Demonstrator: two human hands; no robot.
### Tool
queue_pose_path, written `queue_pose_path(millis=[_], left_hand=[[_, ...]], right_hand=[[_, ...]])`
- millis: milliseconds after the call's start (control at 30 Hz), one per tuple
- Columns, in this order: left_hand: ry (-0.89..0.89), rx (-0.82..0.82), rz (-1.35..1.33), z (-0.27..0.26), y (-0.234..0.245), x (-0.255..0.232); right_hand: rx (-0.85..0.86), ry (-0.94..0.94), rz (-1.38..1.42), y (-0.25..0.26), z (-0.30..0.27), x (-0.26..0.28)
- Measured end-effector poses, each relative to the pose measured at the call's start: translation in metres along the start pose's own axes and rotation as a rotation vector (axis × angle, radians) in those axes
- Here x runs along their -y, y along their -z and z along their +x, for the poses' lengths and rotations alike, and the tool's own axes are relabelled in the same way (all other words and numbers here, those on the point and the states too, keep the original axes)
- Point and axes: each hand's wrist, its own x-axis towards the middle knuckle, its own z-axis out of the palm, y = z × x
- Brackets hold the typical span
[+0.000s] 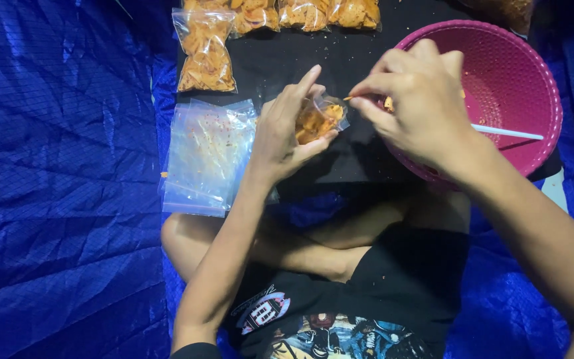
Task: A person is manually packing chips from a large bowl into individual plastic zip-lock bags and sealing them.
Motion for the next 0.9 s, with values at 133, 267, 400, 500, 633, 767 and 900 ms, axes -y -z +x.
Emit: queue_pose_path(millis=[133,267,400,500,633,767,900], left_hand=[[0.036,-0.049,-0.165,0.0,0.008,-0.007],[0.155,-0.121,-0.398,-0.004,0.006,0.001],[0.15,-0.15,-0.411,-0.007,0.003,0.009],[0.135,-0.042,-0.477,-0.009,0.017,0.014],[0.224,0.004,-0.554,-0.009,0.048,0.01],[0.373,0.023,-0.665,-0.015,0.053,-0.013],[0.531,-0.235,-0.855,-0.026,0.041,-0.036]], right_hand=[[0.044,0.114,0.005,-0.005,0.012,0.013],[0.003,0.024,0.325,0.015,0.021,0.039],[0.168,-0.208,0.593,0.003,0.03,0.058],[0.134,-0.222,0.634,-0.004,0.035,0.06],[0.117,-0.157,0.675,0.01,0.038,0.057],[0.074,-0.295,0.994,0.019,0.04,0.065],[-0.059,-0.452,1.226,-0.017,0.013,0.083]])
